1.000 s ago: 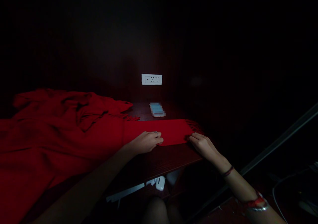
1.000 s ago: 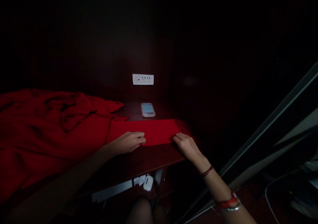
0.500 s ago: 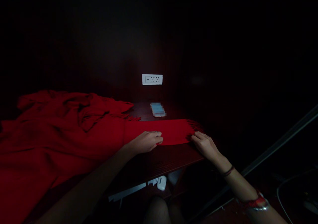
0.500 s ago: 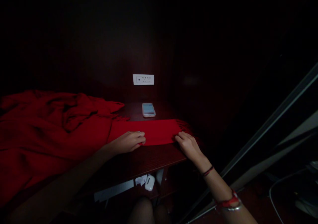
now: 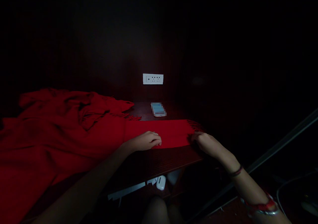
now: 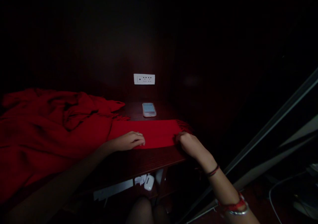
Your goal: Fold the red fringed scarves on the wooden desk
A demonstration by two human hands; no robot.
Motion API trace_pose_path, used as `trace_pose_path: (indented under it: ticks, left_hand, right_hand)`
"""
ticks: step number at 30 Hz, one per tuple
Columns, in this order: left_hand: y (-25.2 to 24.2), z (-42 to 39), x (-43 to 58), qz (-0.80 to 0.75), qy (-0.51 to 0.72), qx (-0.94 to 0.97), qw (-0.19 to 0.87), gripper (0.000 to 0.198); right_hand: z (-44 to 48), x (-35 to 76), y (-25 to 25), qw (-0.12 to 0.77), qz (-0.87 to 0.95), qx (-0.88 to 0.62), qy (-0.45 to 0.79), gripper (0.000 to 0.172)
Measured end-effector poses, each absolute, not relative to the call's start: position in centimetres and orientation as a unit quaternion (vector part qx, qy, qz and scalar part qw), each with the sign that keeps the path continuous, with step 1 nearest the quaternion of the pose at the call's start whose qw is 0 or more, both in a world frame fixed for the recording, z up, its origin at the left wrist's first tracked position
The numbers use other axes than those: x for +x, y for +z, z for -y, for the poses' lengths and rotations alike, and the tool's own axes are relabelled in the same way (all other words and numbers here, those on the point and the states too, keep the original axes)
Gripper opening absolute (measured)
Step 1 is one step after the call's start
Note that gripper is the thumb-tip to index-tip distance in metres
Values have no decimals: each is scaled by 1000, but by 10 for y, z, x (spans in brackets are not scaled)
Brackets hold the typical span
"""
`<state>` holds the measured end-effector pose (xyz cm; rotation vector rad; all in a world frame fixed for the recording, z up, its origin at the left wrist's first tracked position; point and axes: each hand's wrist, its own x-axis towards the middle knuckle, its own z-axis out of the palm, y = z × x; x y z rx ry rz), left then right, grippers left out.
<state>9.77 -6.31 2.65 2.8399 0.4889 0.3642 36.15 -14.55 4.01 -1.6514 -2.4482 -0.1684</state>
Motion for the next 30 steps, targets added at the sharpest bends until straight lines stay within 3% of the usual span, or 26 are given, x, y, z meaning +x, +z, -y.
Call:
trace_pose_path:
  ticks: [6,10,14,19,26,30]
  left_hand:
    - [15,62,102,-271,134,950,75,25]
    - [12,66,95,-366,55,927,63,51]
    - [10,64,91,-413,-15,905,96,74]
    - [14,64,93,-433,-31,894,112,83]
    - [15,64,94,-444,-28,889,110,89]
    - [15,62,90,-443,-28,890,105,93]
  right_hand:
    - [122,305,37,170,823,-541,-41,36]
    - [114,293,15,82,802,-591,25,54]
    - [115,319,7,13,765,-641,56,56]
    - [118,352,16,-49,692,-718,57,55]
    - [105,299,29,77,767,-637,-8,63]
    - [87,279,17,55,787,-613,51,63]
